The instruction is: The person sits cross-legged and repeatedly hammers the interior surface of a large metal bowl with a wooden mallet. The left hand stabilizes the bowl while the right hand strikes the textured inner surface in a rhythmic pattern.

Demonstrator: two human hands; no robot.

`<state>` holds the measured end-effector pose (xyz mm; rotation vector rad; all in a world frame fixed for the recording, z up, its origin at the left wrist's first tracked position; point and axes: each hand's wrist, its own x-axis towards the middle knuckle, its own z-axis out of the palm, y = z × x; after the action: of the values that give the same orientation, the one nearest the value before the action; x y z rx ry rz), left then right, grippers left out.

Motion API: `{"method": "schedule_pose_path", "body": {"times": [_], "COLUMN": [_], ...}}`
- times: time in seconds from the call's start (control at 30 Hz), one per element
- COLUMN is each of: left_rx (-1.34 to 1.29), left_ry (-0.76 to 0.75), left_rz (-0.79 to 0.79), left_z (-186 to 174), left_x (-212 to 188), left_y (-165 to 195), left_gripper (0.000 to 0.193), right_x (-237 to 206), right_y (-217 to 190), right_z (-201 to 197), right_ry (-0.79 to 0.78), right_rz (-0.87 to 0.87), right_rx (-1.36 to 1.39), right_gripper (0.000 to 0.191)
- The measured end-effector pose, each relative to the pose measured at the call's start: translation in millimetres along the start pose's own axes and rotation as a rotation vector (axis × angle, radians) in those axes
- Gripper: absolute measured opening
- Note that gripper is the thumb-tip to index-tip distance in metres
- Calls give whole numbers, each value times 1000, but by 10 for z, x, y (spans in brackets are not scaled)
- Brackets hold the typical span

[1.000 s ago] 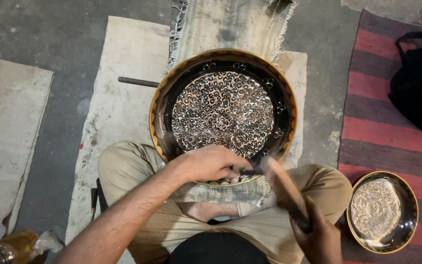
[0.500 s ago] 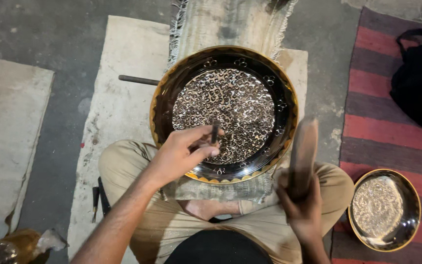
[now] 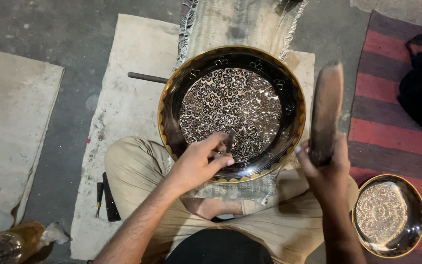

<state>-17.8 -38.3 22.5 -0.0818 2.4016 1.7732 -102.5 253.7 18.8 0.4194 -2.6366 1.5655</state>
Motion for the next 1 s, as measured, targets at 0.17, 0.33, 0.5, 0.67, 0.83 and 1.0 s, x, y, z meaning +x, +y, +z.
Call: {"method": "schedule_pose_path", "body": {"times": [0.17,0.33,0.5,0.67,0.83,1.0], "left_rx": [132,142,168,166,129,131], "left_ry": [-68,-55,-3,42,159,318], "left_rz": [12,85,215,217,-24,-35], "left_z": [56,70,94,132,221,321], "left_x": [52,72,74,34,-57,-144], "left_y": [-46,-103,-139,-143,-93,-77], "left_gripper": [50,48,45,44,46,44], "right_x": [-331,-360,-256,-1,422,691], "right_y": [8,18,-20,-161,-447,-940], "right_z": [-140,-273,-277,-364,-366,-373], "right_ry": [-108,-267,-247,-375,-609,-830], "right_rz": [92,113,230,-19,50,-17], "right_rx": [-63,-417,-326,-499,-642,-1122], "right_gripper": [43,57,58,65,68,71]}}
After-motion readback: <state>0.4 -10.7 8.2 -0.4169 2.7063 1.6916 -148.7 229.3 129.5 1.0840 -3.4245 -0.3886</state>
